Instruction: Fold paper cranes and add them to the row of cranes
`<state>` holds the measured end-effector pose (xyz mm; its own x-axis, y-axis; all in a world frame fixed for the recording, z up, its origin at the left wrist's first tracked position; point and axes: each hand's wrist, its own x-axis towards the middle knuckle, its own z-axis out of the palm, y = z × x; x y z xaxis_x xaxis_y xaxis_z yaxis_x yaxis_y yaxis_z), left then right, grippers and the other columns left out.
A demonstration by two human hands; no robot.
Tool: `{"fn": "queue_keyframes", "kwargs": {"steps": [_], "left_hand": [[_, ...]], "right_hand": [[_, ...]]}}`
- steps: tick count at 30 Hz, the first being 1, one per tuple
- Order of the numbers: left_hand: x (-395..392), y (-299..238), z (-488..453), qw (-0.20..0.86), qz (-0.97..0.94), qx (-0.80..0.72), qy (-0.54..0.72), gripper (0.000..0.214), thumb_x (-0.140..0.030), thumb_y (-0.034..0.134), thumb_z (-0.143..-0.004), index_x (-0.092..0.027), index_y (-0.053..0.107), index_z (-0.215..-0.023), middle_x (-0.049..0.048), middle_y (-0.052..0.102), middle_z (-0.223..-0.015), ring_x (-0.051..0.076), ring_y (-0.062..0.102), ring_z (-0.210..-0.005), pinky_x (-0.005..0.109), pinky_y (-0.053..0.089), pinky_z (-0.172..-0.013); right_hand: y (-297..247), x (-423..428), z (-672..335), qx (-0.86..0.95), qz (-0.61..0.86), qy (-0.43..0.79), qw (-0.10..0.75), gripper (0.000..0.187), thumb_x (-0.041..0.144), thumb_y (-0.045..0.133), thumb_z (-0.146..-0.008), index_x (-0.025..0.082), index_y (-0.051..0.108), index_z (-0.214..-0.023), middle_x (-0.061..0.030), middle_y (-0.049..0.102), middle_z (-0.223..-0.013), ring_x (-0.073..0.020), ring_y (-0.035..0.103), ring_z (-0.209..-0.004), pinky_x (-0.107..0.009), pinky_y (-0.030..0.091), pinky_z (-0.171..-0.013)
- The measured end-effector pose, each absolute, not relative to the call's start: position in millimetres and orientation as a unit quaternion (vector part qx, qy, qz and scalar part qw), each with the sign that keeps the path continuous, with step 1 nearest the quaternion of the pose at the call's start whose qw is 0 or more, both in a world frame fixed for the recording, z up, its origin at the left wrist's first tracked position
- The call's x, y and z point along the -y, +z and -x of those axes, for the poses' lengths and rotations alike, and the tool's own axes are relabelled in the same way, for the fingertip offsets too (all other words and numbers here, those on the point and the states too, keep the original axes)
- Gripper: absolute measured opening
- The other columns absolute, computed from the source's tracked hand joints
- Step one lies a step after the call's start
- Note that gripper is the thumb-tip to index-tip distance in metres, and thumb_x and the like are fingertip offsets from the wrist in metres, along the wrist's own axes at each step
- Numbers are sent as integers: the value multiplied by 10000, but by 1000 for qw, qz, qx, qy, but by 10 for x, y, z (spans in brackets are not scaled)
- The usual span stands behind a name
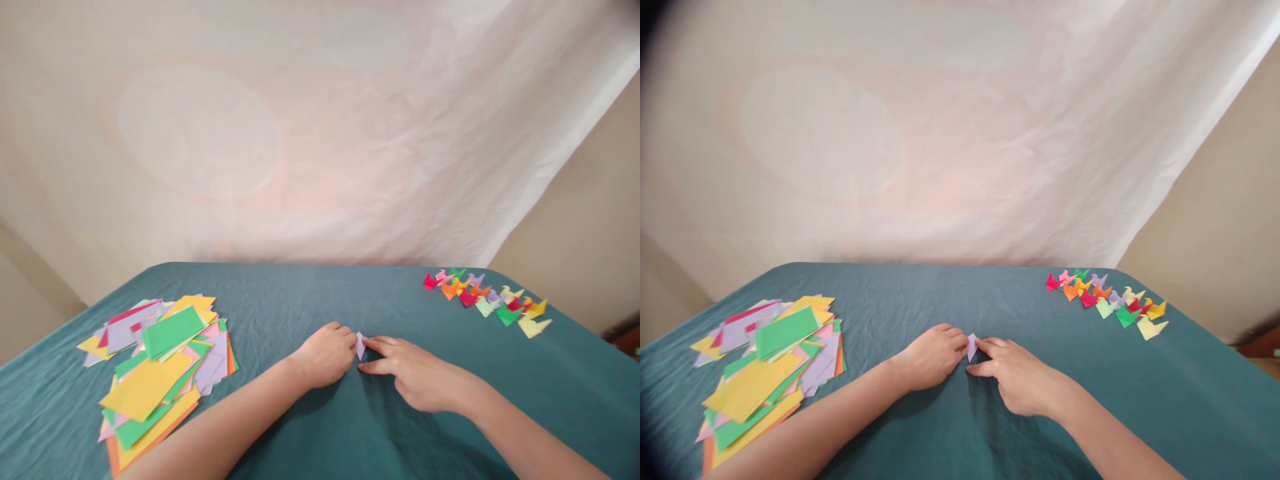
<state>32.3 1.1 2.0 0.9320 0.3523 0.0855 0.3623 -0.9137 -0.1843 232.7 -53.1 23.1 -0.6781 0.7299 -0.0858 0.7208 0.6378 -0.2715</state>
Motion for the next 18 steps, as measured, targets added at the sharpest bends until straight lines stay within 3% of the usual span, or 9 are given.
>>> {"fn": "queue_keyframes", "kwargs": {"steps": [6,12,18], "left_hand": [[86,104,-287,77,978,195,-23,329,-173,458,-851,-124,482,-1175,119,630,-969,222,598,-877,329,463,-765],[132,153,-266,54,981,186,-13,286,-160,475,-828,-144,536,-1108,136,607,-1066,224,598,-932,322,474,-787],[114,175,-246,39,981,190,1,264,-169,499,-814,-190,591,-1060,121,614,-1066,228,602,-943,320,482,-781]], "right_hand": [[227,535,-2337,907,394,150,25,661,9,445,-655,285,523,-1251,-71,372,-1409,-231,358,-1271,-409,333,-1014],[231,448,-2420,904,382,188,44,654,-17,399,-613,270,602,-1165,-34,427,-1376,-203,402,-1244,-377,327,-1026],[30,241,-2532,854,470,167,146,548,-7,365,-667,201,649,-1087,-39,656,-1083,-181,575,-1024,-337,415,-943]]}}
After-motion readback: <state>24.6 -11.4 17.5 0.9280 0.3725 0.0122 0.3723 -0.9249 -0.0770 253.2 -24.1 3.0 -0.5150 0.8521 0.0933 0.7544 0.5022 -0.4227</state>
